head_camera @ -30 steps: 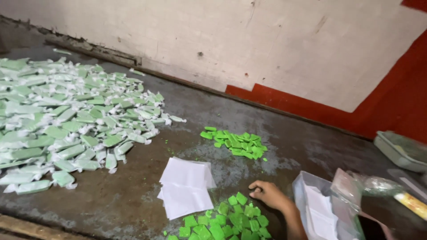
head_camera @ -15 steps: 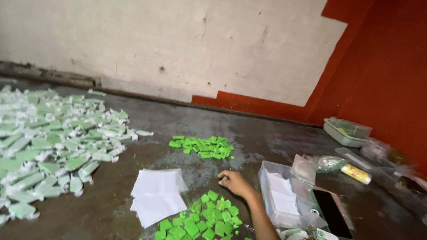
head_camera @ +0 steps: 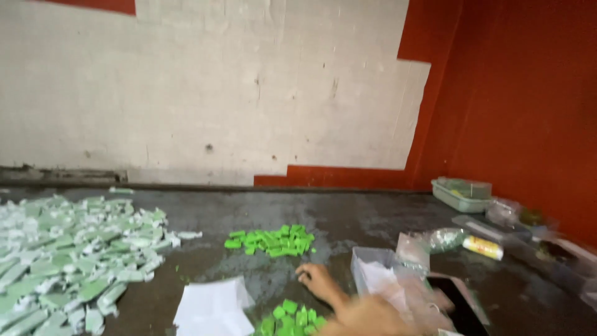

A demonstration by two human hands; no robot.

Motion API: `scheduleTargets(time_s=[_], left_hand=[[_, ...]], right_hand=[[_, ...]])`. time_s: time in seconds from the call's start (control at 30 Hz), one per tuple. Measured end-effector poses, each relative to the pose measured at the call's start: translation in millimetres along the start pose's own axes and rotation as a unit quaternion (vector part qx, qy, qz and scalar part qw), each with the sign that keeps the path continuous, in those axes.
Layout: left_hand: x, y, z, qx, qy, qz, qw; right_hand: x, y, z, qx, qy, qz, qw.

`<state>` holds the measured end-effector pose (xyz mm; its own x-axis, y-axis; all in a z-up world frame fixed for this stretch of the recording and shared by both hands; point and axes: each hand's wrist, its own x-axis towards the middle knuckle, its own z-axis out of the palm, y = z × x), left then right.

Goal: A person is rapidly wrapping small green candies in white paper squares at a metal production table.

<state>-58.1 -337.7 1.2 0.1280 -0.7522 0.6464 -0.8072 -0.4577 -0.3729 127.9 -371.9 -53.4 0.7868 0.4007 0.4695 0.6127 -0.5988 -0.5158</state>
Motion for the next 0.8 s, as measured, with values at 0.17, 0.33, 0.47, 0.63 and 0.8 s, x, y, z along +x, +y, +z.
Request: scheduleTargets(time_s=[0.17,0.33,0.47,0.63,0.8], left_hand=[[-33.7,-102.2,-155.2,0.002,0.149,-0.031,0.988],[-176.4,-195.3,-169.7,0.198,0.081,-0.418,0.883],[-296.5,-251.8,-90.2,0.108,-0.087,-0.723,0.677],[-311.8,-225.9,-86.8,0.030,-0.257,-0.741,0.620],[-306.7,-225.5,-81.7,0.021,-0.270,-0.722,0.637]], right_hand=[[-3.6,-1.9,-19.5,-0.053,0.002,0.028,0.998],[3.3,-17.5,-46.3,-0.061,0.067,0.084,0.992],[34.4,6.2,-45.3,-0.082,0.092,0.061,0.991],[95.2,19.8,-8.3,-0.111,0.061,0.052,0.991],[143.1,39.9,59.2,-0.148,0.025,0.017,0.988]])
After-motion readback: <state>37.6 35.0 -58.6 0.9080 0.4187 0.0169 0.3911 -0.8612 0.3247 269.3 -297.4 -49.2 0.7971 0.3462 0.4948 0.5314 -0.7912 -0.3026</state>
